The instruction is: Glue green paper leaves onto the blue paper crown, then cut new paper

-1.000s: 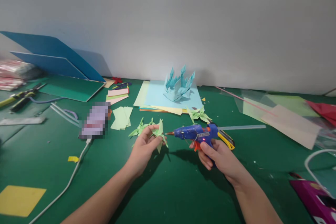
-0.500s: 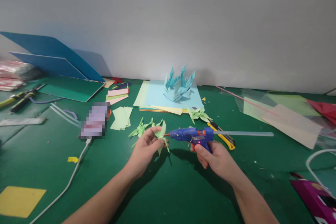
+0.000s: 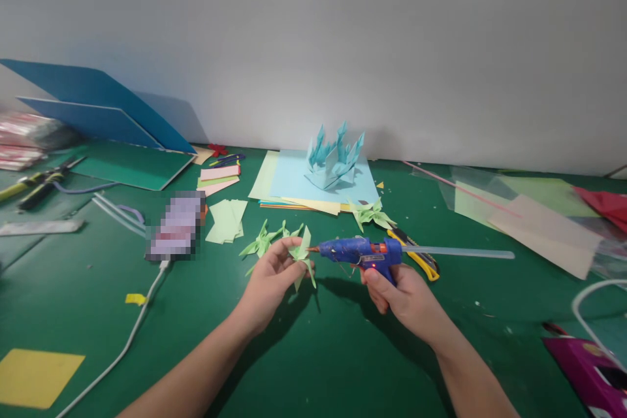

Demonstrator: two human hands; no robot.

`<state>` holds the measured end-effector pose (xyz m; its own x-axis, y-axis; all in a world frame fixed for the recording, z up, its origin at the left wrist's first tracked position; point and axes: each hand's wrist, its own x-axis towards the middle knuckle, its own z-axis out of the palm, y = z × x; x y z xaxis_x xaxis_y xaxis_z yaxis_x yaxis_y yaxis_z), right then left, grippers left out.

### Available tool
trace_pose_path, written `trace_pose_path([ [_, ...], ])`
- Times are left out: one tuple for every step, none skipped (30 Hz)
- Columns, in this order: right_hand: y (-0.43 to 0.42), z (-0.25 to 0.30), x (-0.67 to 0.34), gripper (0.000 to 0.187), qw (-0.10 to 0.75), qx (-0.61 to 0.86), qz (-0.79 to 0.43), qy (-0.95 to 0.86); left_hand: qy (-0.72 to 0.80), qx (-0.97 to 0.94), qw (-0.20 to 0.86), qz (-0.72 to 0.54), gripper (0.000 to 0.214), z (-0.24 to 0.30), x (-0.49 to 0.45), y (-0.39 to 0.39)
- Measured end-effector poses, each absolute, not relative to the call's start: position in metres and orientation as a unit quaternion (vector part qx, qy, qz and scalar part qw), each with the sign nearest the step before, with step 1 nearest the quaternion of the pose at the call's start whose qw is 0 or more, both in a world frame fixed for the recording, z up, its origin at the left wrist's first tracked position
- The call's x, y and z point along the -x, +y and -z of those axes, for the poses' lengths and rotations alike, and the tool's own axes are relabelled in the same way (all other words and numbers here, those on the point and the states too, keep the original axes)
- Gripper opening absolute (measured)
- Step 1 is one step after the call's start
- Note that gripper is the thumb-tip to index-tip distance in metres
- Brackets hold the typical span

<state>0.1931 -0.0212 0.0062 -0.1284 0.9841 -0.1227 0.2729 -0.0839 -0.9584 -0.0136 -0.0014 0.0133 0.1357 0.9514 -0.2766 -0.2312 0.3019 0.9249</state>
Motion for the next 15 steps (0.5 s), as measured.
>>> trace_pose_path([
  [-0.0211, -0.0064, -0.1928, 0.055, 0.367, 0.55, -0.489, -0.569, 0.477, -0.379, 0.651, -0.453, 0.035, -0.0131, 0.0137, -0.0015],
  [-0.021, -0.0066, -0.1926, 0.055, 0.371, 0.551, -0.489, -0.566, 0.477, -0.379, 0.651, -0.453, 0.036, -0.013, 0.0139, -0.0015],
  [-0.0208, -0.0068, -0.1926, 0.055, 0.374, 0.552, -0.488, -0.564, 0.476, -0.38, 0.651, -0.453, 0.036, -0.0129, 0.014, -0.0015],
  [-0.0207, -0.0068, -0.1926, 0.056, 0.376, 0.553, -0.488, -0.561, 0.475, -0.381, 0.651, -0.453, 0.036, -0.0128, 0.014, -0.0014],
  [-0.0206, -0.0066, -0.1928, 0.055, 0.378, 0.554, -0.487, -0.56, 0.473, -0.382, 0.651, -0.454, 0.035, -0.0128, 0.0141, -0.0013],
  [-0.0205, -0.0063, -0.1931, 0.055, 0.378, 0.554, -0.485, -0.561, 0.473, -0.382, 0.652, -0.454, 0.035, -0.0128, 0.0142, -0.0012],
  [-0.0204, -0.0057, -0.1934, 0.055, 0.379, 0.554, -0.483, -0.562, 0.472, -0.381, 0.652, -0.454, 0.034, -0.0128, 0.0142, -0.0011],
  [-0.0203, -0.0051, -0.1938, 0.055, 0.38, 0.553, -0.482, -0.564, 0.471, -0.38, 0.653, -0.455, 0.034, -0.0128, 0.0143, -0.0011],
  [-0.0202, -0.0044, -0.1941, 0.055, 0.38, 0.551, -0.481, -0.566, 0.469, -0.38, 0.655, -0.455, 0.033, -0.0128, 0.0143, -0.0012],
  [-0.0202, -0.0038, -0.1944, 0.054, 0.382, 0.549, -0.481, -0.567, 0.468, -0.381, 0.656, -0.454, 0.032, -0.0128, 0.0144, -0.0014],
  [-0.0201, -0.0032, -0.1946, 0.054, 0.384, 0.547, -0.482, -0.567, 0.465, -0.383, 0.657, -0.453, 0.032, -0.0129, 0.0144, -0.0017],
  [-0.02, -0.0027, -0.1948, 0.054, 0.386, 0.545, -0.483, -0.566, 0.464, -0.385, 0.658, -0.451, 0.031, -0.0131, 0.0143, -0.002],
  [-0.0199, -0.0023, -0.1949, 0.054, 0.388, 0.544, -0.484, -0.565, 0.464, -0.387, 0.658, -0.45, 0.031, -0.0134, 0.0142, -0.0024],
  [-0.0199, -0.0019, -0.1951, 0.053, 0.39, 0.543, -0.484, -0.565, 0.464, -0.387, 0.659, -0.448, 0.03, -0.0138, 0.014, -0.0027],
  [-0.0199, -0.0016, -0.1953, 0.053, 0.392, 0.543, -0.482, -0.564, 0.464, -0.386, 0.66, -0.447, 0.03, -0.0143, 0.0138, -0.003],
])
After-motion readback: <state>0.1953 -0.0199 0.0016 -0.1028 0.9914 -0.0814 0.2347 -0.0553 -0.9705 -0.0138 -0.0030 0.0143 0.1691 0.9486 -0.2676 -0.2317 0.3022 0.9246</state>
